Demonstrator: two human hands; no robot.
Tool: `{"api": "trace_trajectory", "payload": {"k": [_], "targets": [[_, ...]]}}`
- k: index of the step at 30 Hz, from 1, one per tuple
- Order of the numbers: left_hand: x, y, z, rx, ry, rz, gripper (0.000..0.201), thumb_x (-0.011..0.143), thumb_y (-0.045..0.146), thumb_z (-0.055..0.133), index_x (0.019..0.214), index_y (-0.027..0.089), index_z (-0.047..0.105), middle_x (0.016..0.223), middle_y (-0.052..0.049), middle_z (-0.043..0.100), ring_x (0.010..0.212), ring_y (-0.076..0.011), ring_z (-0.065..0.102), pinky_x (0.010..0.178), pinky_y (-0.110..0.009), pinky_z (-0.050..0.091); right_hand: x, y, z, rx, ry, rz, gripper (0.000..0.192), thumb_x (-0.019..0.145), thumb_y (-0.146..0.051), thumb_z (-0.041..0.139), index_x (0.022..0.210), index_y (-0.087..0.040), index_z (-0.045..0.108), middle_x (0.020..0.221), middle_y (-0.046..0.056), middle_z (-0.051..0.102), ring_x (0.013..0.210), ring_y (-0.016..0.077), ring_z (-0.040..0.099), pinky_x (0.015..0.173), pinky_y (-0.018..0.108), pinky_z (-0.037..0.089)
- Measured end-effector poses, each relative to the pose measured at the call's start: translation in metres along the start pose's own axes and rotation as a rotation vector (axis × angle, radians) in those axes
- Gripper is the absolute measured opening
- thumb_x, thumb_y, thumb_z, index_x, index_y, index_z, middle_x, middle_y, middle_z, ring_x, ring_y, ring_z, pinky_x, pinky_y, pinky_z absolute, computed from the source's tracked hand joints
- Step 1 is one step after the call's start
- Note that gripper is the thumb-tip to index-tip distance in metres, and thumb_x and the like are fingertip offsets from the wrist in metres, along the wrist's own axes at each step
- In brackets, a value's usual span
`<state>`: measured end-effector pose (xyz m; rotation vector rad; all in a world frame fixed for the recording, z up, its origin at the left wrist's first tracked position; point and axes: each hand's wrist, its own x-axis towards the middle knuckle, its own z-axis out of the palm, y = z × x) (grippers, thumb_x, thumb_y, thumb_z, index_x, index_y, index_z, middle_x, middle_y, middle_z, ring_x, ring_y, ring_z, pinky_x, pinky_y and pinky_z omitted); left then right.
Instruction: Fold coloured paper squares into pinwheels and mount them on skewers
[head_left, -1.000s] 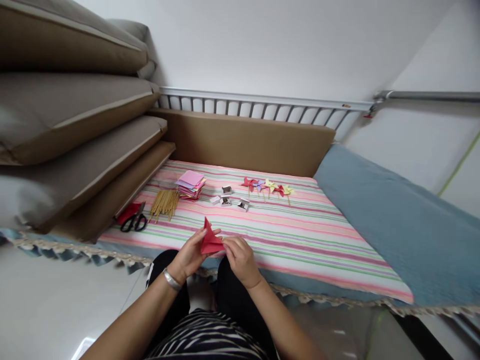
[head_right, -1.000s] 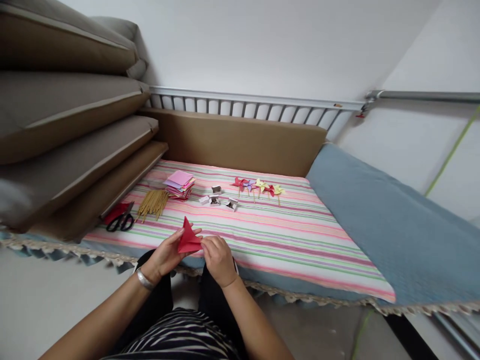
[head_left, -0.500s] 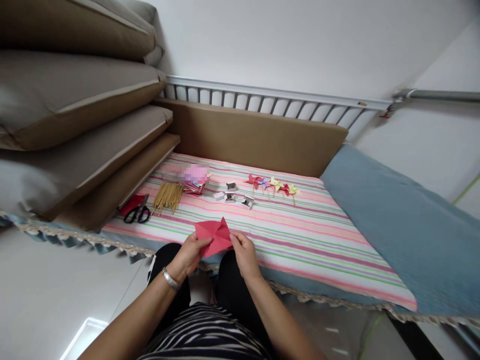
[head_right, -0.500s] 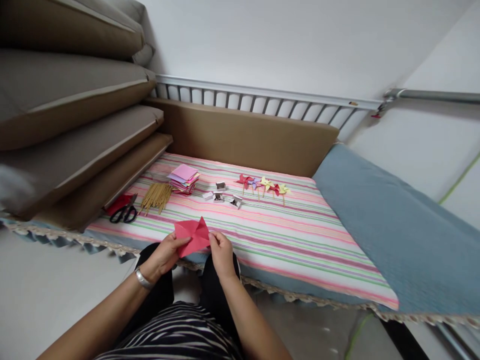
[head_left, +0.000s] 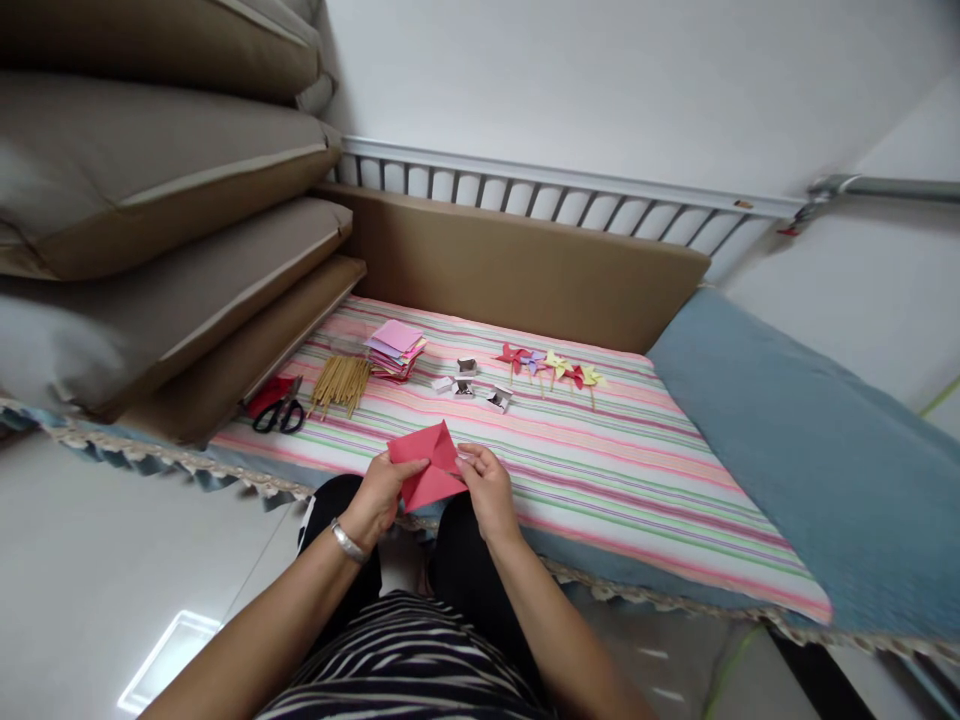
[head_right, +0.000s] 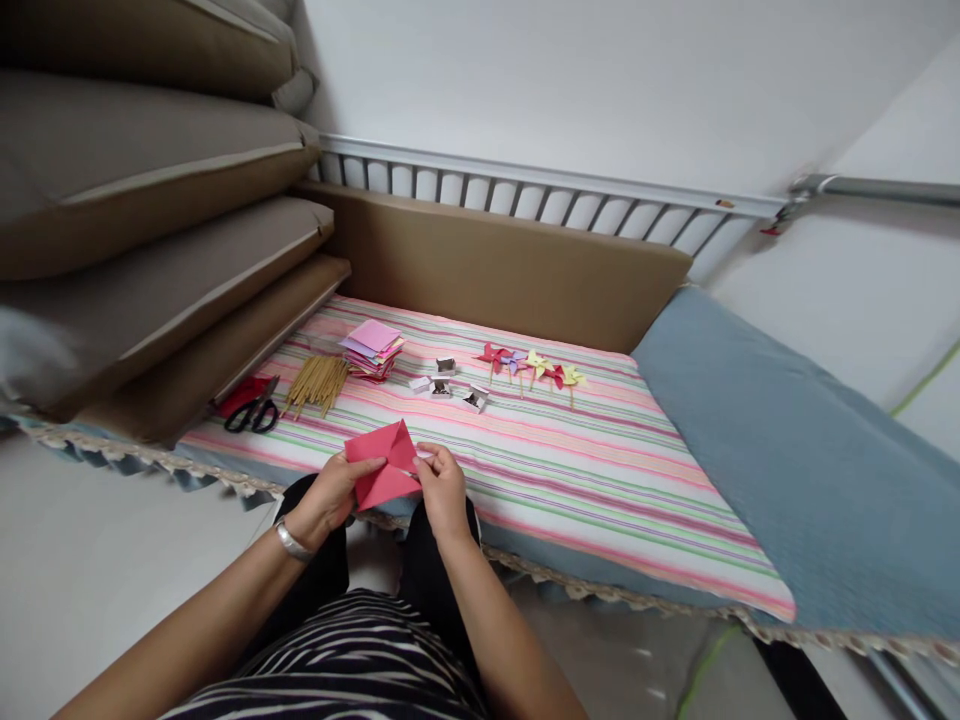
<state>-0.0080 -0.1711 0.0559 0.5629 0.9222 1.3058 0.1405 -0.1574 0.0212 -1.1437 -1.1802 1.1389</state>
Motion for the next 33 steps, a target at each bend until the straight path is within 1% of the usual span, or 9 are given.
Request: {"api": "trace_trajectory", "payload": {"k": [2, 5, 7, 10, 15, 21, 26, 28, 33], "targets": [[0.001, 0.002, 0.001, -0.016, 0.041, 0.023, 0.038, 0.049, 0.016, 0.082, 0.084, 0.010, 0.068, 0.073, -0.009, 0.073, 0.064, -0.0228, 0.066, 0.066, -0.034, 0.051, -0.004, -0.009, -0.004, -0.113, 0.033, -0.122, 0.027, 0.080, -0.029, 0.054, 0.104, -0.017, 0.058, 0.086, 0.006, 0.069, 0.078, 0.0187, 0.065, 0.072, 0.033, 0.052], [0.004, 0.004, 0.003, -0.073, 0.104, 0.053, 0.036, 0.047, 0.014, 0.082, 0.080, 0.011, 0.068, 0.072, -0.007, 0.073, 0.063, -0.0212, 0.066, 0.066, -0.033, 0.051, -0.016, -0.027, -0.007, -0.433, 0.072, -0.482, 0.026, 0.083, -0.024, 0.053, 0.107, -0.021, 0.060, 0.109, 0.010, 0.063, 0.102, 0.0224, 0.058, 0.089, 0.041, 0.046], [0.005, 0.004, 0.004, -0.101, 0.134, 0.062, 0.034, 0.046, 0.013, 0.081, 0.077, 0.012, 0.068, 0.069, -0.005, 0.072, 0.061, -0.0194, 0.064, 0.064, -0.032, 0.050, -0.026, -0.036, -0.004, -0.616, -0.003, -0.700, 0.025, 0.083, -0.019, 0.053, 0.105, -0.023, 0.063, 0.117, 0.010, 0.060, 0.111, 0.0241, 0.051, 0.096, 0.045, 0.041], [0.004, 0.002, 0.006, -0.102, 0.152, 0.060, 0.025, 0.045, 0.013, 0.081, 0.065, 0.012, 0.066, 0.059, -0.003, 0.068, 0.054, -0.0150, 0.060, 0.057, -0.026, 0.047, -0.035, -0.040, 0.007, -0.772, -0.174, -0.845, 0.026, 0.083, -0.013, 0.051, 0.102, -0.025, 0.065, 0.110, 0.007, 0.064, 0.110, 0.0239, 0.051, 0.095, 0.046, 0.039], [0.003, -0.003, 0.006, -0.106, 0.148, 0.037, 0.022, 0.045, 0.013, 0.081, 0.061, 0.011, 0.066, 0.058, -0.002, 0.067, 0.052, -0.0120, 0.058, 0.051, -0.023, 0.043, -0.031, -0.030, 0.018, -0.878, -0.270, -0.856, 0.028, 0.084, -0.010, 0.047, 0.101, -0.023, 0.065, 0.103, 0.006, 0.066, 0.105, 0.0221, 0.052, 0.100, 0.048, 0.033], [0.006, -0.008, 0.004, -0.133, 0.175, 0.044, 0.020, 0.047, 0.015, 0.081, 0.059, 0.012, 0.064, 0.056, 0.000, 0.066, 0.050, -0.0105, 0.056, 0.050, -0.022, 0.042, -0.029, -0.029, 0.011, -0.893, -0.303, -0.856, 0.030, 0.084, -0.009, 0.046, 0.104, -0.023, 0.063, 0.107, 0.007, 0.064, 0.106, 0.0226, 0.050, 0.099, 0.047, 0.034], [0.004, -0.010, 0.007, -0.125, 0.163, 0.027, 0.020, 0.049, 0.016, 0.080, 0.061, 0.012, 0.065, 0.057, -0.001, 0.067, 0.051, -0.0121, 0.058, 0.051, -0.024, 0.043, -0.032, -0.034, 0.008, -0.850, -0.277, -0.846, 0.020, 0.085, -0.017, 0.051, 0.096, -0.024, 0.065, 0.100, 0.006, 0.065, 0.099, 0.0218, 0.053, 0.096, 0.047, 0.036], [0.003, -0.009, 0.009, -0.120, 0.161, 0.022, 0.020, 0.049, 0.015, 0.080, 0.061, 0.012, 0.065, 0.056, 0.000, 0.066, 0.049, -0.0118, 0.057, 0.050, -0.024, 0.042, -0.029, -0.035, 0.009, -0.798, -0.249, -0.797, 0.015, 0.085, -0.019, 0.053, 0.090, -0.024, 0.066, 0.093, 0.005, 0.066, 0.093, 0.0211, 0.055, 0.089, 0.043, 0.040], [-0.003, -0.004, 0.012, -0.087, 0.139, 0.008, 0.019, 0.050, 0.017, 0.080, 0.063, 0.013, 0.067, 0.057, -0.001, 0.066, 0.053, -0.0129, 0.058, 0.052, -0.024, 0.043, -0.016, -0.039, 0.012, -0.625, -0.140, -0.545, 0.009, 0.082, -0.022, 0.058, 0.079, -0.022, 0.066, 0.076, 0.003, 0.064, 0.079, 0.0187, 0.057, 0.073, 0.032, 0.045]]}}
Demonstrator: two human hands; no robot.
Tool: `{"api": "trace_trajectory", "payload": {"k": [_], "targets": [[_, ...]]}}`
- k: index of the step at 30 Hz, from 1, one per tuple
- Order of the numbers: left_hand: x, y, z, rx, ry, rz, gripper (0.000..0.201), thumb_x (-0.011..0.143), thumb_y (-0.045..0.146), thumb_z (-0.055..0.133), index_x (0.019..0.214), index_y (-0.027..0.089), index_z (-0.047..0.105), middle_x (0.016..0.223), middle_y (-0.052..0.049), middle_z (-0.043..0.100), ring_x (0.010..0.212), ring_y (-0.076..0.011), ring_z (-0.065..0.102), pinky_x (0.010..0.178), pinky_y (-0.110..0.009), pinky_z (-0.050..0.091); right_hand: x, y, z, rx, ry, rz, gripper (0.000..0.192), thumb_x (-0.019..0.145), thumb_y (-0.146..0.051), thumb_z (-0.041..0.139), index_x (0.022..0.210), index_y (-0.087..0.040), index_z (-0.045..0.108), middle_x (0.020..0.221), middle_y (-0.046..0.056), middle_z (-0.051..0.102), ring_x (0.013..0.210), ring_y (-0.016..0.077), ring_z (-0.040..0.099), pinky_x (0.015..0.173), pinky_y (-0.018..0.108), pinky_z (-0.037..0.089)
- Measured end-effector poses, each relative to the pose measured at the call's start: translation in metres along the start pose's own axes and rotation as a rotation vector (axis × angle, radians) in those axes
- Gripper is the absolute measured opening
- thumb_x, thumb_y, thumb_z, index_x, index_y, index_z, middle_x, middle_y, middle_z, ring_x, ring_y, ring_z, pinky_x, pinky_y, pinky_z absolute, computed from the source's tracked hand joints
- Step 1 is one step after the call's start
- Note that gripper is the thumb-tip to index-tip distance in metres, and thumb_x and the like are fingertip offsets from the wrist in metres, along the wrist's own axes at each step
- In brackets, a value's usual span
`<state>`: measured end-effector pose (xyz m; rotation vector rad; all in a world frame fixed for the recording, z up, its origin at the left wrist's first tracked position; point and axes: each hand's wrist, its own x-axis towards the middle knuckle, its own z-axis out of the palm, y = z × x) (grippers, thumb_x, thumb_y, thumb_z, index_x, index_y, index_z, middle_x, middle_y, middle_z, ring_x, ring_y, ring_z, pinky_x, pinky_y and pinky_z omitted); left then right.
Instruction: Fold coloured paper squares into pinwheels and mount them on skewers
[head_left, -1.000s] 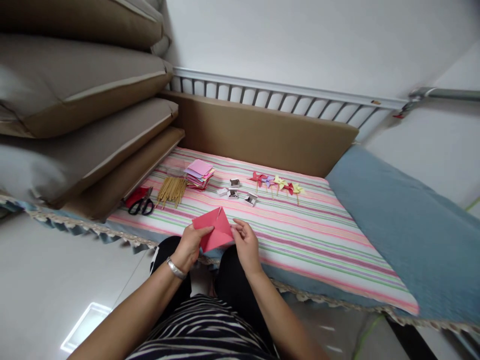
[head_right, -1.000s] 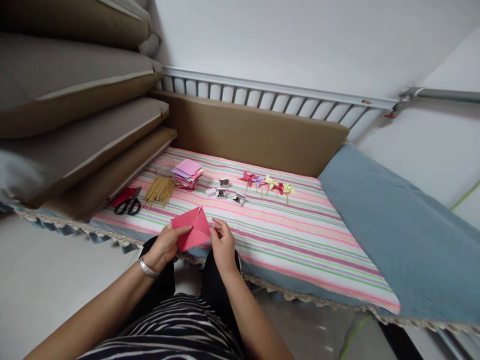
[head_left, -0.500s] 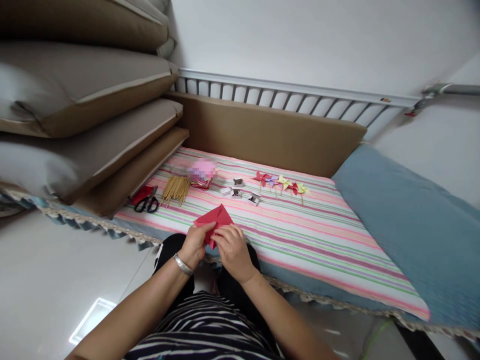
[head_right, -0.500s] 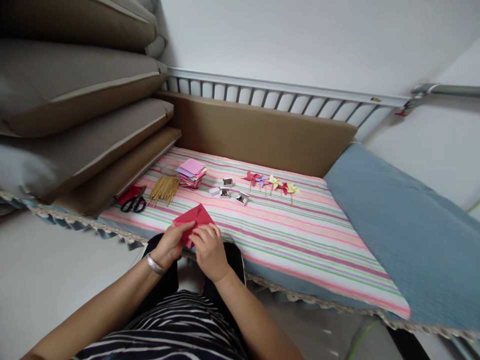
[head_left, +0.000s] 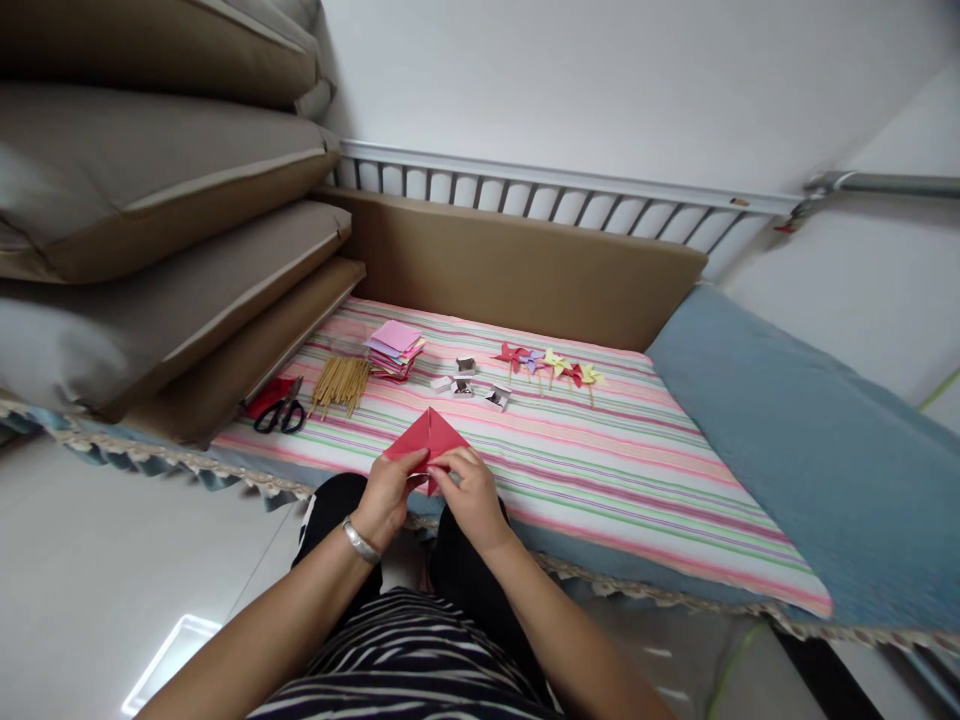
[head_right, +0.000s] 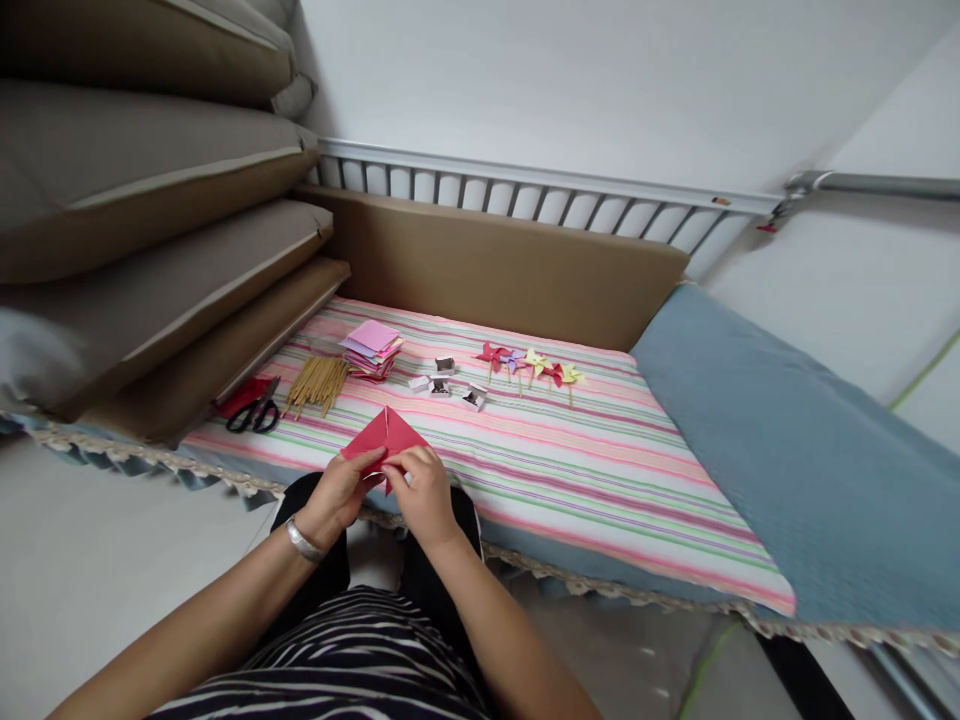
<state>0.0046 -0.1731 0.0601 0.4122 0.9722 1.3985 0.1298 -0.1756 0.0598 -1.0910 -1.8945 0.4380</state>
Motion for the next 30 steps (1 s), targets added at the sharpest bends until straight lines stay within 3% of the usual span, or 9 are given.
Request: {"api": "trace_trajectory", "payload": {"k": [9, 25, 30], "targets": [[-0.005, 0.000, 0.003, -0.011, -0.003, 0.002, 0.018, 0.051, 0.016, 0.078, 0.065, 0.012, 0.068, 0.060, -0.002, 0.068, 0.054, -0.0133, 0.058, 0.055, -0.026, 0.043, 0.012, 0.005, 0.002, 0.050, 0.008, 0.256, 0.008, 0.076, -0.024, 0.059, 0.070, -0.021, 0.064, 0.070, 0.000, 0.063, 0.065, 0.0151, 0.057, 0.062, 0.026, 0.044], [-0.013, 0.004, 0.008, 0.177, -0.027, 0.101, 0.030, 0.057, 0.021, 0.072, 0.086, 0.016, 0.064, 0.078, -0.003, 0.069, 0.070, -0.0156, 0.061, 0.066, -0.027, 0.043, 0.019, -0.002, 0.001, -0.033, -0.004, 0.384, 0.011, 0.075, -0.028, 0.054, 0.070, -0.022, 0.061, 0.069, -0.001, 0.065, 0.067, 0.0153, 0.060, 0.060, 0.024, 0.042], [-0.010, 0.005, 0.010, 0.160, 0.034, 0.148, 0.029, 0.049, 0.018, 0.073, 0.077, 0.014, 0.065, 0.068, -0.002, 0.067, 0.063, -0.0149, 0.060, 0.062, -0.027, 0.043, 0.018, -0.003, 0.008, -0.037, 0.004, 0.382, 0.012, 0.075, -0.030, 0.055, 0.070, -0.022, 0.061, 0.070, 0.000, 0.065, 0.069, 0.0160, 0.060, 0.061, 0.024, 0.043]]}}
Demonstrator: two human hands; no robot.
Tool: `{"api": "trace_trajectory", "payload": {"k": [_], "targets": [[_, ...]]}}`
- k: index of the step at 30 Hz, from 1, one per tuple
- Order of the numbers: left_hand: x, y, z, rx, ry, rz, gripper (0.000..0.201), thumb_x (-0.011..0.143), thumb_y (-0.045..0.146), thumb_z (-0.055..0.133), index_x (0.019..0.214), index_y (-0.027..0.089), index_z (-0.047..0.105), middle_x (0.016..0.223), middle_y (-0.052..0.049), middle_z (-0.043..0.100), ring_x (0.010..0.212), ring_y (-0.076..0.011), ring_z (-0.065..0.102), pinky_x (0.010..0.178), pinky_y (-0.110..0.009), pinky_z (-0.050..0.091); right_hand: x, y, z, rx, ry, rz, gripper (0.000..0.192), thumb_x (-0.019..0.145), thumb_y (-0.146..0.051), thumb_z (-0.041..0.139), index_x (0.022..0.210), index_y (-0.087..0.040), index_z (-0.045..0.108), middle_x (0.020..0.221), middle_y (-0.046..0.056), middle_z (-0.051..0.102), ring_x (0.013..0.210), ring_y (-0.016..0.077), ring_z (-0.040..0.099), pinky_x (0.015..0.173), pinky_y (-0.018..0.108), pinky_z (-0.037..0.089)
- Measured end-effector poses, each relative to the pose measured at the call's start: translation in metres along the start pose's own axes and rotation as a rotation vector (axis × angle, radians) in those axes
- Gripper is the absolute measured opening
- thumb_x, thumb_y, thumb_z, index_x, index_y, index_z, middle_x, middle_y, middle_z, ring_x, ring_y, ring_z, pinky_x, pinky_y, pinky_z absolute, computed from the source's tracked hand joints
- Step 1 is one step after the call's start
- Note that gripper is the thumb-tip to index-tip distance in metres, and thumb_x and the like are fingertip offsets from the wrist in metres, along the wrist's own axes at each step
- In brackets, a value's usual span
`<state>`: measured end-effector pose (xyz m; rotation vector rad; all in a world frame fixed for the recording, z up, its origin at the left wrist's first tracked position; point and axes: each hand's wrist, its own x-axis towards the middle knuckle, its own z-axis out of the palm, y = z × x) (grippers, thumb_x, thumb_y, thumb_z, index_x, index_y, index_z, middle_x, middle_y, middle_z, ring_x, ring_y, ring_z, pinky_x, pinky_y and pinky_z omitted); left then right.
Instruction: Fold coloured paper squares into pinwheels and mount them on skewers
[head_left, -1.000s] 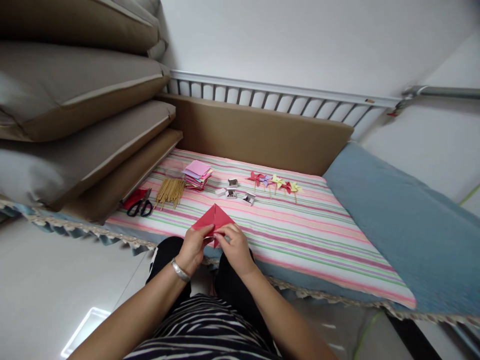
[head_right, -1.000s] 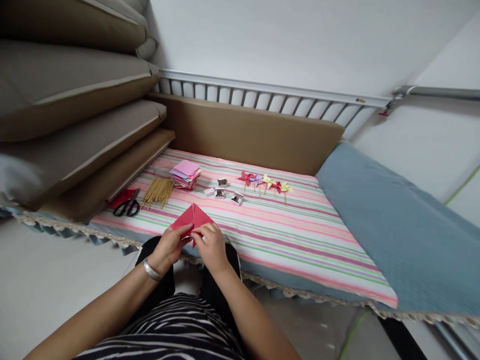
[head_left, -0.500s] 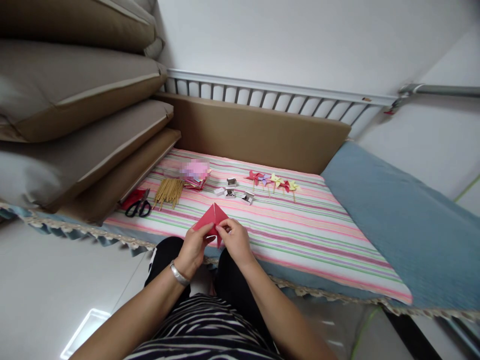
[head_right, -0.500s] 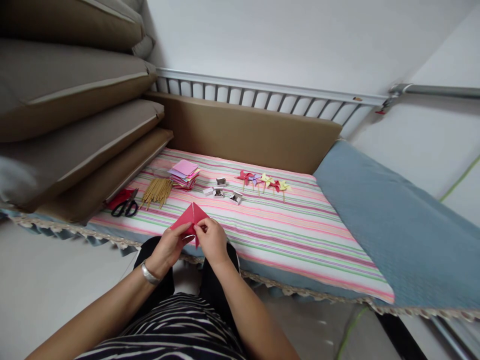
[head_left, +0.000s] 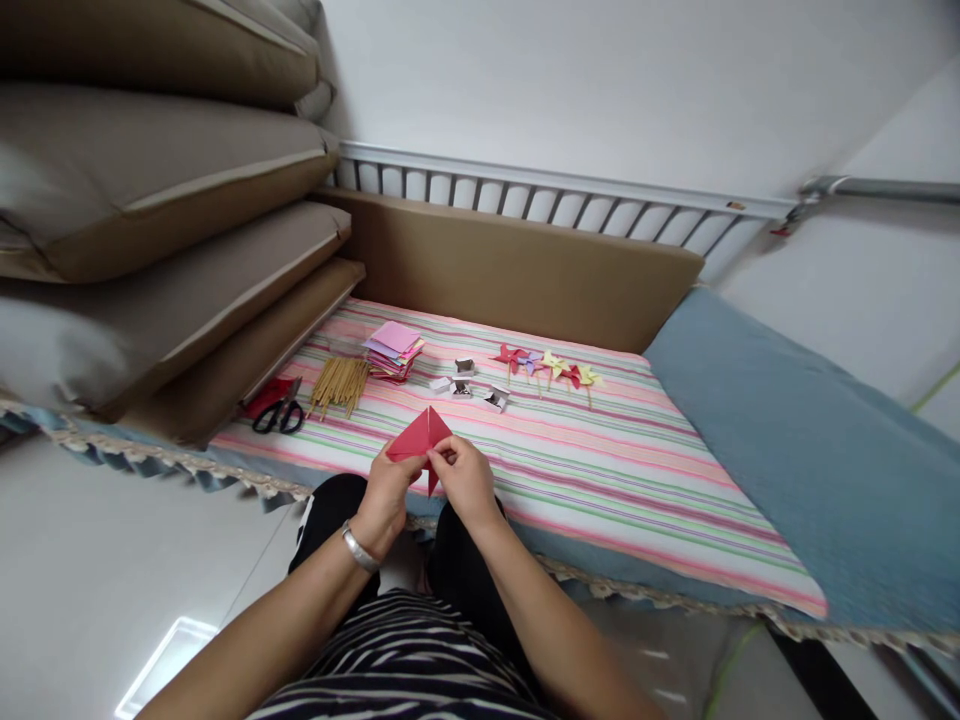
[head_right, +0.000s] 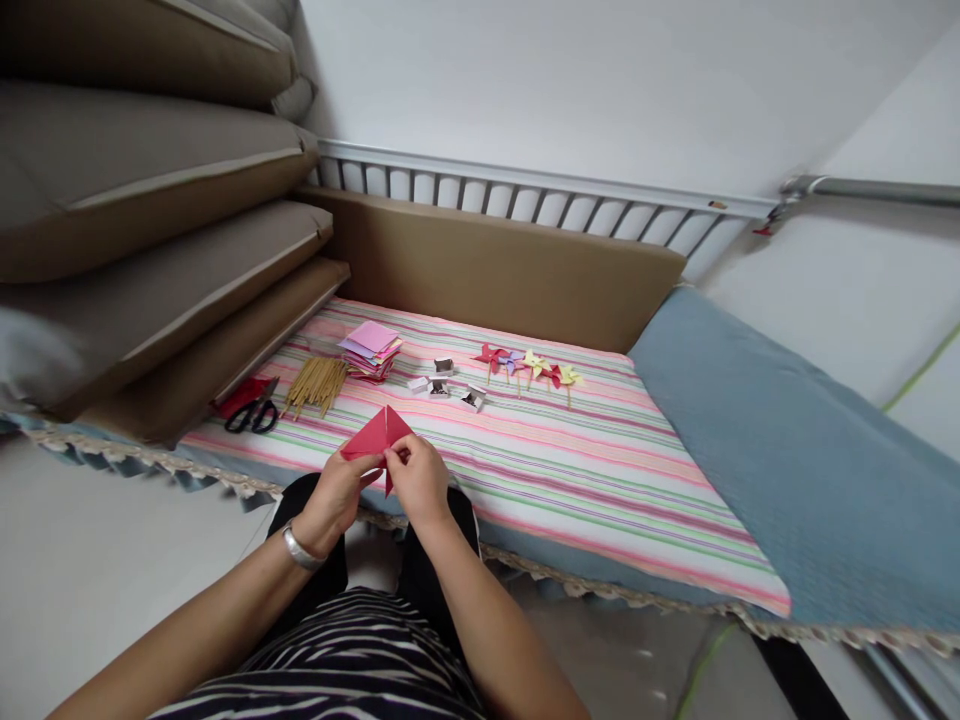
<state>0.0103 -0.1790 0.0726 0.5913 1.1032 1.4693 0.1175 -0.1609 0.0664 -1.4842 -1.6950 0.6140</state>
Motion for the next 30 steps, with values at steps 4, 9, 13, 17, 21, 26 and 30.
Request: {"api": "trace_trajectory", "payload": {"k": [4, 9, 13, 17, 21, 26, 30], "targets": [[0.005, 0.003, -0.003, -0.023, 0.043, -0.023, 0.029, 0.047, 0.018, 0.074, 0.074, 0.012, 0.065, 0.063, -0.002, 0.066, 0.060, -0.0144, 0.059, 0.063, -0.027, 0.044, 0.000, -0.001, -0.001, 0.031, -0.042, -0.012, 0.012, 0.076, -0.031, 0.055, 0.074, -0.022, 0.063, 0.073, 0.000, 0.067, 0.069, 0.0160, 0.061, 0.063, 0.026, 0.045], [0.012, 0.013, -0.010, 0.049, -0.033, -0.107, 0.033, 0.045, 0.017, 0.076, 0.075, 0.012, 0.065, 0.064, -0.003, 0.066, 0.058, -0.0137, 0.058, 0.064, -0.029, 0.045, 0.019, 0.000, -0.027, 0.144, 0.035, -0.061, 0.021, 0.072, -0.029, 0.061, 0.092, -0.021, 0.064, 0.097, 0.005, 0.067, 0.091, 0.0194, 0.061, 0.086, 0.035, 0.044], [0.017, 0.019, -0.014, 0.141, -0.146, -0.180, 0.031, 0.048, 0.017, 0.075, 0.077, 0.012, 0.065, 0.064, -0.002, 0.065, 0.057, -0.0134, 0.057, 0.066, -0.030, 0.046, 0.037, -0.001, -0.038, 0.453, -0.281, 0.187, 0.043, 0.062, -0.027, 0.069, 0.103, -0.018, 0.061, 0.089, 0.006, 0.067, 0.081, 0.0200, 0.064, 0.074, 0.034, 0.049], [0.020, 0.018, -0.014, 0.227, -0.183, -0.178, 0.033, 0.050, 0.016, 0.072, 0.082, 0.013, 0.065, 0.071, -0.004, 0.067, 0.062, -0.0148, 0.059, 0.068, -0.031, 0.046, 0.039, -0.001, -0.030, 0.658, -0.490, 0.272, 0.051, 0.054, -0.018, 0.069, 0.104, -0.018, 0.058, 0.079, 0.001, 0.068, 0.067, 0.0172, 0.063, 0.061, 0.028, 0.049], [0.021, 0.016, -0.014, 0.254, -0.192, -0.168, 0.035, 0.051, 0.015, 0.071, 0.086, 0.013, 0.066, 0.077, -0.005, 0.069, 0.066, -0.0164, 0.061, 0.070, -0.032, 0.046, 0.036, 0.000, -0.022, 0.620, -0.441, 0.225, 0.044, 0.052, -0.017, 0.067, 0.096, -0.018, 0.059, 0.073, -0.001, 0.066, 0.065, 0.0163, 0.061, 0.057, 0.025, 0.047], [0.018, 0.011, -0.014, 0.111, -0.244, -0.198, 0.035, 0.052, 0.022, 0.077, 0.085, 0.014, 0.067, 0.076, -0.005, 0.070, 0.065, -0.0166, 0.062, 0.068, -0.031, 0.046, 0.034, -0.001, -0.022, 0.664, -0.329, 0.269, 0.047, 0.052, -0.020, 0.067, 0.098, -0.019, 0.057, 0.070, -0.003, 0.064, 0.059, 0.0147, 0.057, 0.053, 0.024, 0.043], [0.012, 0.005, -0.010, -0.017, -0.255, -0.251, 0.030, 0.052, 0.027, 0.080, 0.077, 0.014, 0.069, 0.069, -0.004, 0.069, 0.060, -0.0143, 0.060, 0.064, -0.027, 0.045, 0.029, -0.003, -0.015, 0.774, -0.210, 0.303, 0.053, 0.052, -0.020, 0.066, 0.104, -0.019, 0.053, 0.068, -0.004, 0.062, 0.056, 0.0133, 0.055, 0.054, 0.024, 0.042]]}}
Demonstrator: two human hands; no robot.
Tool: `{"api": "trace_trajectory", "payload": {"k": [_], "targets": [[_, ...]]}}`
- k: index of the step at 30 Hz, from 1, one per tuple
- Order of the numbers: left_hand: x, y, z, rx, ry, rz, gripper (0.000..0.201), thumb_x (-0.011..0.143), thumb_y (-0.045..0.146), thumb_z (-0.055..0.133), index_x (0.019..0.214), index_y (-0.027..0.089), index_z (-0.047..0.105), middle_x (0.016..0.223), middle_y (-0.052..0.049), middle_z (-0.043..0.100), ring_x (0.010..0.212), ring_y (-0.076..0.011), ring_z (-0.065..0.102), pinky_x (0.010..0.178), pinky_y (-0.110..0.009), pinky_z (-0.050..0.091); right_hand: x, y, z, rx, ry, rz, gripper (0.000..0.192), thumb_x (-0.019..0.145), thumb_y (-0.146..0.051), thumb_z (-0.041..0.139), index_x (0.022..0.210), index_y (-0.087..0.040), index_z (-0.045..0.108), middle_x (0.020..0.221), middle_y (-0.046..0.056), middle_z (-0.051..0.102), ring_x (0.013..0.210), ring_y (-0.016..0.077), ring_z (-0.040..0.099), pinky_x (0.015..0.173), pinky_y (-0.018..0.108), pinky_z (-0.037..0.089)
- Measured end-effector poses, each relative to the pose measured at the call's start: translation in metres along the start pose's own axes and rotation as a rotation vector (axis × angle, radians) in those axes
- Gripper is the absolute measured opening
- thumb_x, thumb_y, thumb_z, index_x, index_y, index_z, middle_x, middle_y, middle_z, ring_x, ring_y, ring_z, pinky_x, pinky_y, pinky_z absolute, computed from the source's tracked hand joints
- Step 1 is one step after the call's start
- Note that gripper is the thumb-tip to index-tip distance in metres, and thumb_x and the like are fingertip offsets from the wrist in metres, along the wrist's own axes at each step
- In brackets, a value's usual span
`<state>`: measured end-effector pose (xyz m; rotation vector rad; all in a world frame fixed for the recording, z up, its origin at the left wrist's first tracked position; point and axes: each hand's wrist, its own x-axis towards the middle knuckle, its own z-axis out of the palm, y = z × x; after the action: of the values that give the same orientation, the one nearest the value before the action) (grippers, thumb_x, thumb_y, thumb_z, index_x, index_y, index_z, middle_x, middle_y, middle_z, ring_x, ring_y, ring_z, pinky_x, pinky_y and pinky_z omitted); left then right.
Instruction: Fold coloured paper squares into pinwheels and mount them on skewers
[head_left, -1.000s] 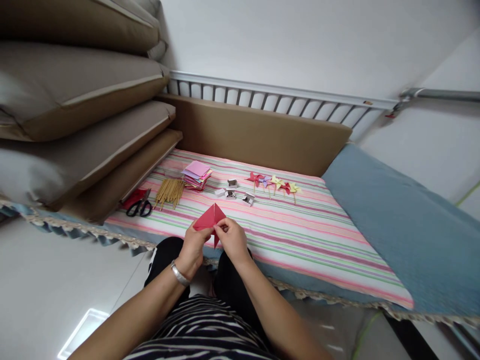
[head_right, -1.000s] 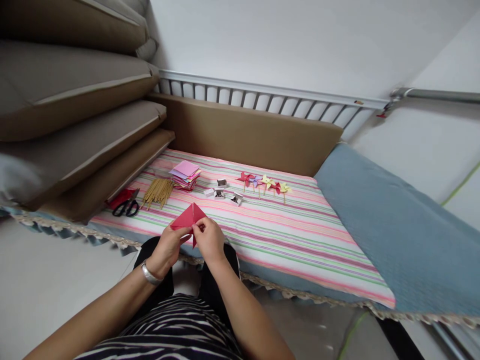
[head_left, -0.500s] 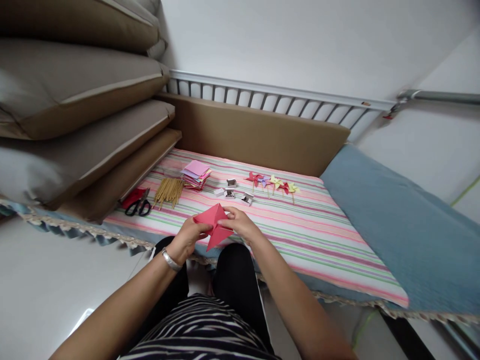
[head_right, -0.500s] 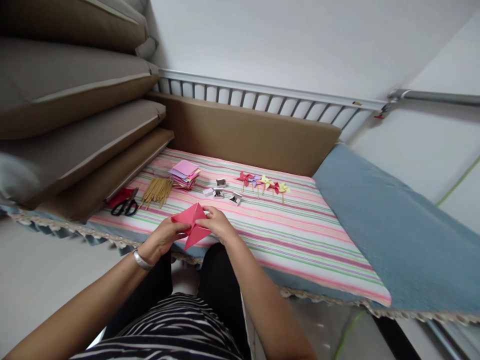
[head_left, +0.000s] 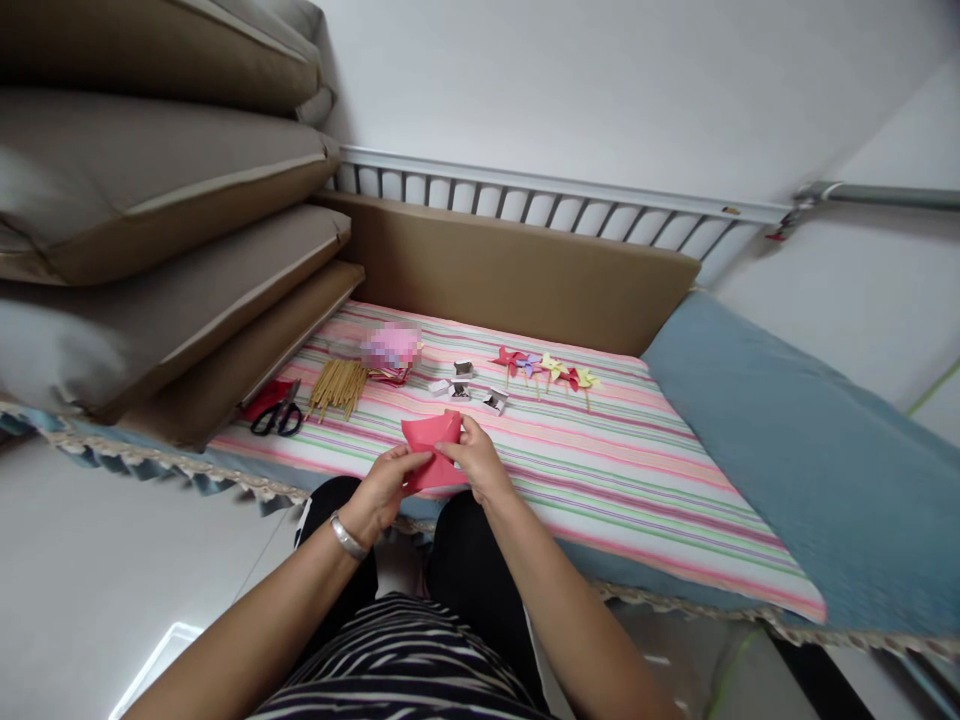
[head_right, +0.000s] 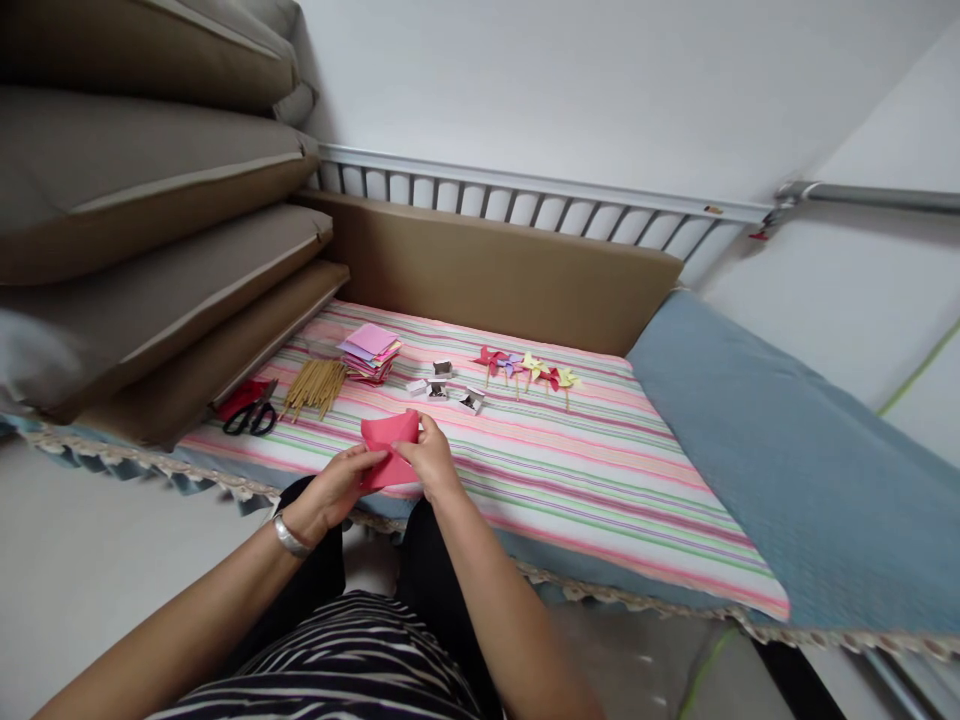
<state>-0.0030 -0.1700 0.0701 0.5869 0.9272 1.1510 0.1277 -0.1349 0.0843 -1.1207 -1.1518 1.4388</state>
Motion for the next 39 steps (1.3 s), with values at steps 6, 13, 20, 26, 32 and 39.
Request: {"api": "trace_trajectory", "payload": {"k": [6, 13, 20, 26, 32, 39], "targets": [[-0.002, 0.000, 0.002, -0.049, 0.082, 0.058, 0.021, 0.049, 0.024, 0.080, 0.060, 0.013, 0.067, 0.057, -0.001, 0.066, 0.052, -0.0099, 0.055, 0.056, -0.022, 0.040, -0.005, 0.012, 0.008, 0.050, 0.071, -0.051, 0.060, 0.056, -0.021, 0.066, 0.114, -0.020, 0.049, 0.074, -0.003, 0.064, 0.061, 0.0130, 0.057, 0.058, 0.023, 0.044], [0.001, 0.004, -0.001, 0.003, 0.101, 0.042, 0.024, 0.048, 0.024, 0.081, 0.062, 0.011, 0.068, 0.059, -0.004, 0.068, 0.052, -0.0123, 0.057, 0.057, -0.024, 0.041, -0.008, 0.020, 0.011, 0.045, 0.083, -0.045, 0.063, 0.058, -0.022, 0.065, 0.119, -0.018, 0.047, 0.088, 0.001, 0.066, 0.071, 0.0146, 0.061, 0.065, 0.025, 0.048], [-0.001, 0.015, -0.003, 0.032, 0.088, 0.063, 0.020, 0.048, 0.022, 0.080, 0.060, 0.011, 0.068, 0.057, -0.004, 0.068, 0.051, -0.0138, 0.058, 0.057, -0.026, 0.043, -0.017, 0.021, -0.002, -0.264, 0.092, -0.224, 0.054, 0.074, -0.024, 0.056, 0.126, -0.017, 0.043, 0.093, 0.006, 0.066, 0.082, 0.0190, 0.063, 0.078, 0.035, 0.051], [-0.009, 0.034, 0.000, 0.059, 0.132, 0.060, 0.020, 0.046, 0.020, 0.080, 0.048, 0.014, 0.061, 0.045, 0.002, 0.058, 0.043, -0.0090, 0.049, 0.050, -0.023, 0.037, -0.052, 0.029, -0.024, -0.944, 0.112, -0.861, 0.040, 0.082, -0.012, 0.050, 0.119, -0.026, 0.055, 0.130, 0.010, 0.049, 0.120, 0.0243, 0.044, 0.101, 0.047, 0.037], [-0.006, 0.029, 0.001, 0.082, 0.090, 0.066, 0.023, 0.047, 0.022, 0.079, 0.046, 0.015, 0.058, 0.044, 0.002, 0.056, 0.042, -0.0096, 0.046, 0.047, -0.023, 0.035, -0.056, 0.030, -0.020, -1.079, 0.005, -0.995, 0.023, 0.082, -0.012, 0.052, 0.094, -0.026, 0.066, 0.136, 0.007, 0.046, 0.127, 0.0245, 0.037, 0.101, 0.048, 0.038], [-0.002, 0.019, -0.005, 0.221, 0.049, 0.121, 0.020, 0.049, 0.025, 0.079, 0.052, 0.014, 0.063, 0.052, -0.002, 0.062, 0.048, -0.0115, 0.052, 0.052, -0.024, 0.038, -0.046, 0.004, -0.011, -0.952, 0.001, -0.817, 0.017, 0.081, -0.016, 0.055, 0.081, -0.024, 0.069, 0.133, 0.006, 0.050, 0.131, 0.0263, 0.033, 0.104, 0.050, 0.033]]}}
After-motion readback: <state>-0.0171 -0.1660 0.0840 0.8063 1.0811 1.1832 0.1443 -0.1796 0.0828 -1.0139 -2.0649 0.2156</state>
